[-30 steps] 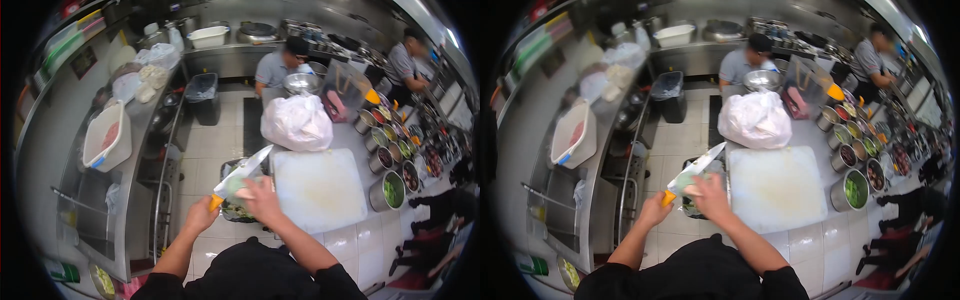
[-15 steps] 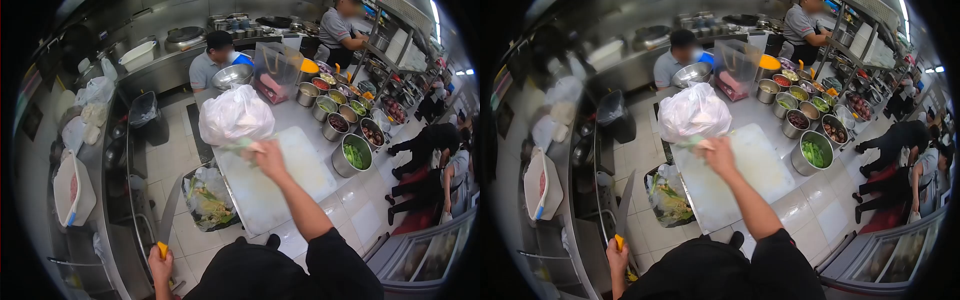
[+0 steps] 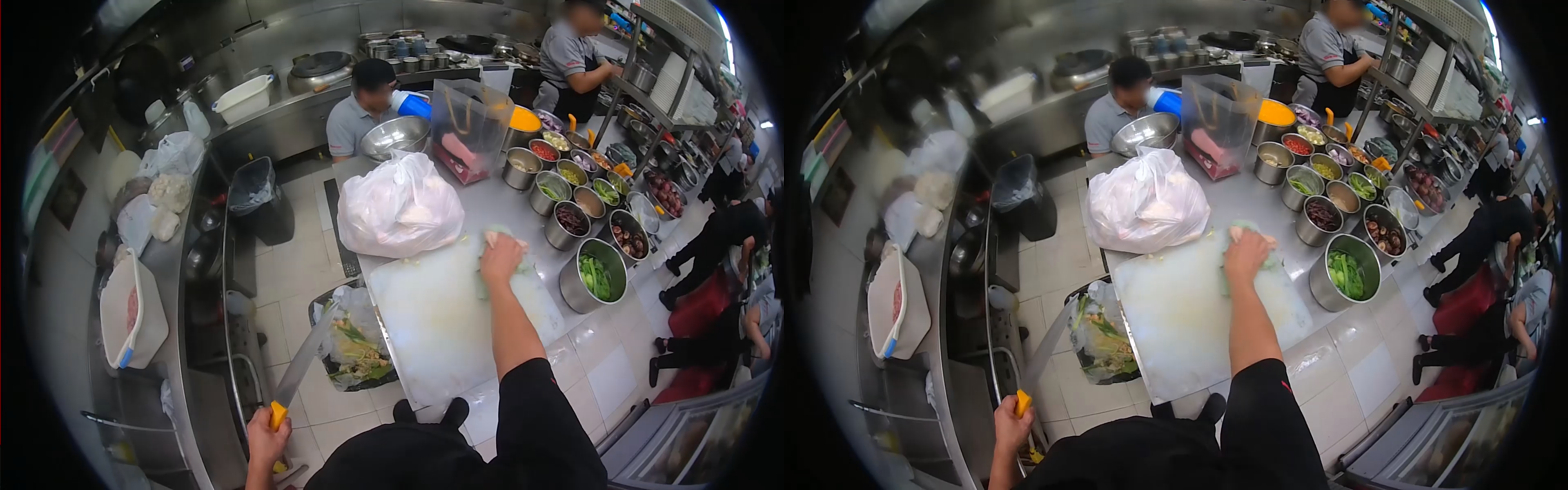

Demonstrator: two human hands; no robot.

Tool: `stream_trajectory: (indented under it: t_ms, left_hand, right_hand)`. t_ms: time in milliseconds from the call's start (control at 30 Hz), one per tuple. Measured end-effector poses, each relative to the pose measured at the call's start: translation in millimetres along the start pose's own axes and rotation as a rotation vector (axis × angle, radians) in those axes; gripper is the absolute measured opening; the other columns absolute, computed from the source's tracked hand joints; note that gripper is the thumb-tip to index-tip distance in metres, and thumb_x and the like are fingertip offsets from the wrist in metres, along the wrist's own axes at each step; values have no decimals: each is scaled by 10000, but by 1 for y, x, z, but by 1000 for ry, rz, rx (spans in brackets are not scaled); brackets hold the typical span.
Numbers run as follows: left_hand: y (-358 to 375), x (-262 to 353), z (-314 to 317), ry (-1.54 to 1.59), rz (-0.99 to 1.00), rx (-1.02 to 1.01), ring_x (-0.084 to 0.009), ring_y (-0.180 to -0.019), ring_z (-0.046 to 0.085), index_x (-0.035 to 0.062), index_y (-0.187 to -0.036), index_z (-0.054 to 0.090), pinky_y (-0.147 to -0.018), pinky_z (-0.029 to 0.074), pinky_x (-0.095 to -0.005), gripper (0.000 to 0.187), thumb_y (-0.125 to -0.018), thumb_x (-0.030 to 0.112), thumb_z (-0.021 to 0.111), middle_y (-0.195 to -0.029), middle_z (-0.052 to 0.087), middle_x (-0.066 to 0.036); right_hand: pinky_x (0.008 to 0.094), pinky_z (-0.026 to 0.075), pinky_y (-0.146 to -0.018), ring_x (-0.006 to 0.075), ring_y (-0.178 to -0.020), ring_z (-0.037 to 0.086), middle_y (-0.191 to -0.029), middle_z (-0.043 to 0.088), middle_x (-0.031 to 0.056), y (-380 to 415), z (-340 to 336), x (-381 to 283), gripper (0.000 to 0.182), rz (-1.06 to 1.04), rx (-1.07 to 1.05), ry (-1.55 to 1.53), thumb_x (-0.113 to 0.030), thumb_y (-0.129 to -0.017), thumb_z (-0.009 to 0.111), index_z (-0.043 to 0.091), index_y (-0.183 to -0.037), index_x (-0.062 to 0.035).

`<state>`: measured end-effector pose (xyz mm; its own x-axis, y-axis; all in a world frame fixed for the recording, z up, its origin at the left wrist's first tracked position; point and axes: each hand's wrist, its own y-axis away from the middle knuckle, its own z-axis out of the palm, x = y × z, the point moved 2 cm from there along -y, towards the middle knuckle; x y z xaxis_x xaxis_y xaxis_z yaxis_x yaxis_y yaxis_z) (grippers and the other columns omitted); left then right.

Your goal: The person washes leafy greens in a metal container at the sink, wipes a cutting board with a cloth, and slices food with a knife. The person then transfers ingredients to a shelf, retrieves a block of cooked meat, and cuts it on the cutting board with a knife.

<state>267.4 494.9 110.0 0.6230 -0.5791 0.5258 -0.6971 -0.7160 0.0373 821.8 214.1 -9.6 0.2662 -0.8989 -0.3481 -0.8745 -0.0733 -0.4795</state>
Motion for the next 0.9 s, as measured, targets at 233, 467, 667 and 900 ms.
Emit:
stream_trajectory:
  t_ms: [233, 467, 667, 900]
  left_hand:
    - [-7, 1, 2, 126, -7, 64, -258, -687, 596, -35, -919, 593, -672, 492, -342, 243, -763, 114, 706, -773, 600, -156]
    - [-36, 11, 2, 353, 70, 145, -113, -667, 484, -29, -942, 570, -617, 443, -288, 172, -815, 56, 649, -743, 543, -40]
    - [-41, 3, 16, 239, 77, 19, -161, -669, 519, -30, -941, 581, -641, 455, -313, 208, -799, 96, 666, -738, 560, -86]
    - [-56, 34, 55, 231, 116, -147, -261, -713, 629, -24, -987, 631, -683, 497, -367, 296, -786, 178, 711, -791, 639, -161]
  right_hand:
    - [492, 458, -782, 343, -817, 633, -815, 658, 164, 106, -4, -193, 143, -273, -294, -233, -150, -861, 555, 670, -869, -65]
    - [457, 465, -930, 406, -1002, 611, -1076, 639, 212, 150, -91, -229, 324, -359, -801, -1100, -289, -950, 522, 610, -1190, -91]
    - [383, 479, -967, 288, -1110, 621, -1199, 639, 165, 81, -180, -10, 461, -88, -379, -707, -216, -859, 639, 563, -1293, -79]
    - [477, 439, -825, 365, -928, 521, -1028, 570, 166, 128, -149, 85, 441, -38, -11, 101, -94, -718, 669, 590, -1146, -18]
